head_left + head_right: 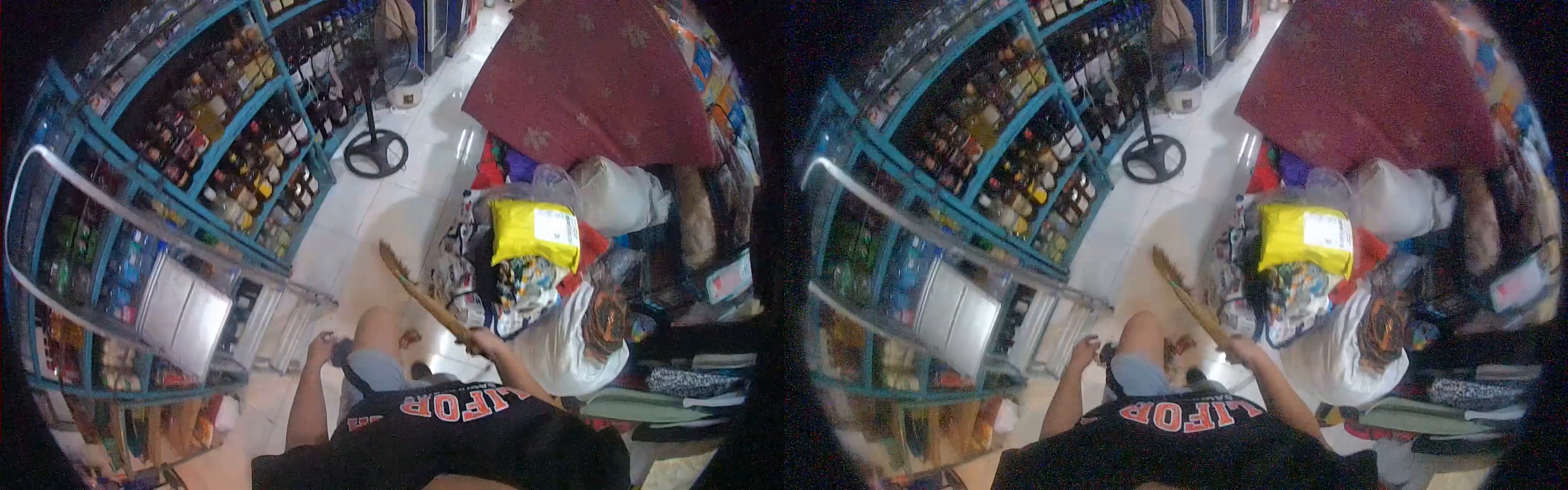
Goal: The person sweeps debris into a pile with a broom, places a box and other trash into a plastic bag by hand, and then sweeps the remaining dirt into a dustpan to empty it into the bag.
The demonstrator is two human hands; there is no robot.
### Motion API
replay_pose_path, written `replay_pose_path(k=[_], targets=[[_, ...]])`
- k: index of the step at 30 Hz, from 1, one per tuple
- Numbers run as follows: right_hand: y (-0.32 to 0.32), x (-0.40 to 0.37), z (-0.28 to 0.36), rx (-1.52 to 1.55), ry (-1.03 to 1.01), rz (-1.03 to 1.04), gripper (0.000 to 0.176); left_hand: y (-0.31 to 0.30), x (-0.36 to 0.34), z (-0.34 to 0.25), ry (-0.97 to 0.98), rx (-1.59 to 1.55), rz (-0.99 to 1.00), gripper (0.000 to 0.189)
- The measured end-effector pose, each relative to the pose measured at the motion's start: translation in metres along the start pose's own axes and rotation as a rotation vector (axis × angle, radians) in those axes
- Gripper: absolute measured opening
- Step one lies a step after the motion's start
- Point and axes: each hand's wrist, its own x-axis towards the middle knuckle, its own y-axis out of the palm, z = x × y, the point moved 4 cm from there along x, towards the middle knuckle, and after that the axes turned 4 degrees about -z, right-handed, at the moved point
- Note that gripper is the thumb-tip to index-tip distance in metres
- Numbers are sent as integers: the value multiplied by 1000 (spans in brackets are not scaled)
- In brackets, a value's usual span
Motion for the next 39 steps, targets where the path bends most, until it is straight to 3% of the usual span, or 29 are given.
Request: replay_pose_path(k=[1,2,3,6,8,9,14,16,17,18,20,21,22,24,25,26,29,31,34,36,39], targets=[[1,8,1,67,-14,-42,22,-5,7,-2,64,167,-47,33],[2,16,2,135,-20,-85,21,-1,26,16,63,120,-42,31],[2,25,14,144,-23,-92,21,5,49,47,-25,44,-1,32],[-1,48,49,436,-137,-61,20,1,74,65,-165,-29,118,29],[-14,88,69,597,-80,-25,21,13,148,132,-18,-4,234,27],[-13,97,96,630,-91,-116,22,15,178,149,57,2,288,26],[-8,179,175,708,107,-84,29,-27,286,-16,-156,-294,334,28],[2,216,211,973,13,317,24,-53,318,-119,-35,-241,252,29],[-7,215,231,786,59,9,21,-67,334,-172,70,-155,177,30],[-8,215,249,944,117,18,21,-80,341,-225,-22,-255,206,31],[-20,202,290,861,94,-167,25,-86,363,-319,-118,-452,251,35],[-22,196,312,834,36,-42,25,-90,363,-377,-2,-438,304,36],[-28,198,321,771,124,-132,25,-88,363,-425,131,-491,343,35],[-49,226,325,561,22,-42,29,-84,357,-504,344,-525,437,34],[-65,242,330,468,-23,-132,29,-80,352,-536,427,-512,492,33],[-62,224,369,515,78,-127,28,-74,349,-558,407,-540,553,32],[-100,273,403,433,-66,-174,23,-65,341,-630,430,-578,667,30],[-110,287,451,751,-84,-154,18,-54,351,-668,508,-608,756,30],[-146,316,507,842,-48,-204,16,-33,383,-709,485,-592,794,29],[-180,359,536,919,-166,-1,18,-3,416,-722,483,-585,792,29],[-231,409,596,926,-226,16,18,32,466,-750,359,-290,790,33]])
